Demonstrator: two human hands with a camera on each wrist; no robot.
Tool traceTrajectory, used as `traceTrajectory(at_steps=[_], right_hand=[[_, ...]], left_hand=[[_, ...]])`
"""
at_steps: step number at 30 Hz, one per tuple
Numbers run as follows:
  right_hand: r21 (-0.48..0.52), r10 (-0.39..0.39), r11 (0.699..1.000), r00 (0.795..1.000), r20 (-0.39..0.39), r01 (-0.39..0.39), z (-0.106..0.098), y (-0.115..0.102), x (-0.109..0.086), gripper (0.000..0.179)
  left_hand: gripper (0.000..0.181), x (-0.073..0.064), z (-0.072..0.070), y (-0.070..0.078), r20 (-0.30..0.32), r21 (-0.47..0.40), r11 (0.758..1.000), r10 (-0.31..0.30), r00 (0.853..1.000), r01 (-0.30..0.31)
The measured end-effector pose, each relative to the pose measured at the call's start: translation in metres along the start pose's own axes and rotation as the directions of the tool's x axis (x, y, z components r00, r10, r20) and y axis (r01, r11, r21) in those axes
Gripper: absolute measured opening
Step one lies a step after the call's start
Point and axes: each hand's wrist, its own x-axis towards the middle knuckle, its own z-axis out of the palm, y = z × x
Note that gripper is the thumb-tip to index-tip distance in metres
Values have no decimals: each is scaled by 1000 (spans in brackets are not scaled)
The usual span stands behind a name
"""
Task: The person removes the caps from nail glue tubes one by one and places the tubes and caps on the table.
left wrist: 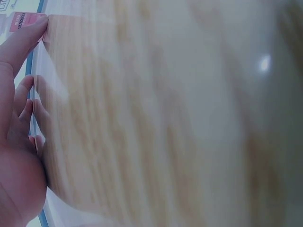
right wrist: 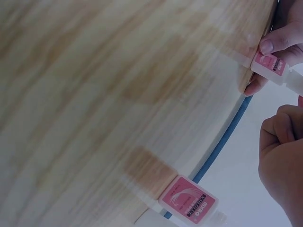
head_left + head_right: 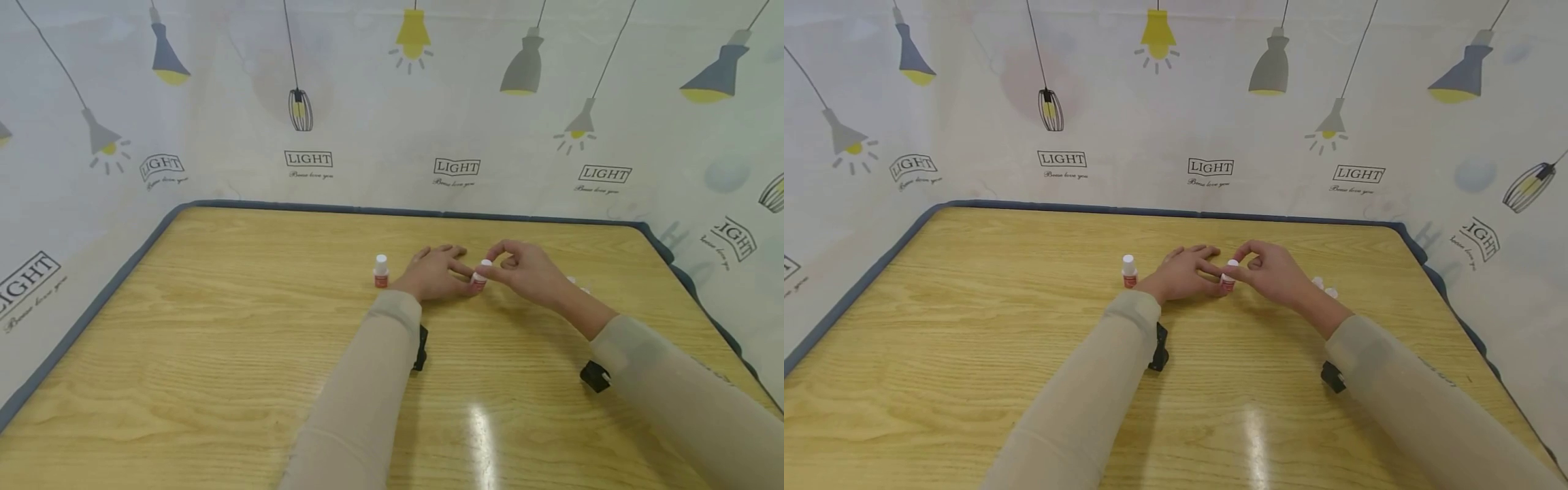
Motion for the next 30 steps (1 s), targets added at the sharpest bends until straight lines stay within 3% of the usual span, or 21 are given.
traceTrajectory(at_steps=[8, 21, 30], right_hand=[[-8, -28, 1000, 1000, 1, 28, -2, 2, -2, 33], [-26, -110, 993, 993, 40, 111, -5, 1, -6, 36], [-7, -77, 997, 997, 2, 77, -6, -1, -7, 48]], left_hand=[[48, 2, 1, 1, -2, -3, 1000, 5, 1000, -5], [51, 1, 0, -1, -3, -6, 1000, -4, 1000, 4], [50, 1, -1, -1, -1, -28, 1000, -8, 1000, 8]])
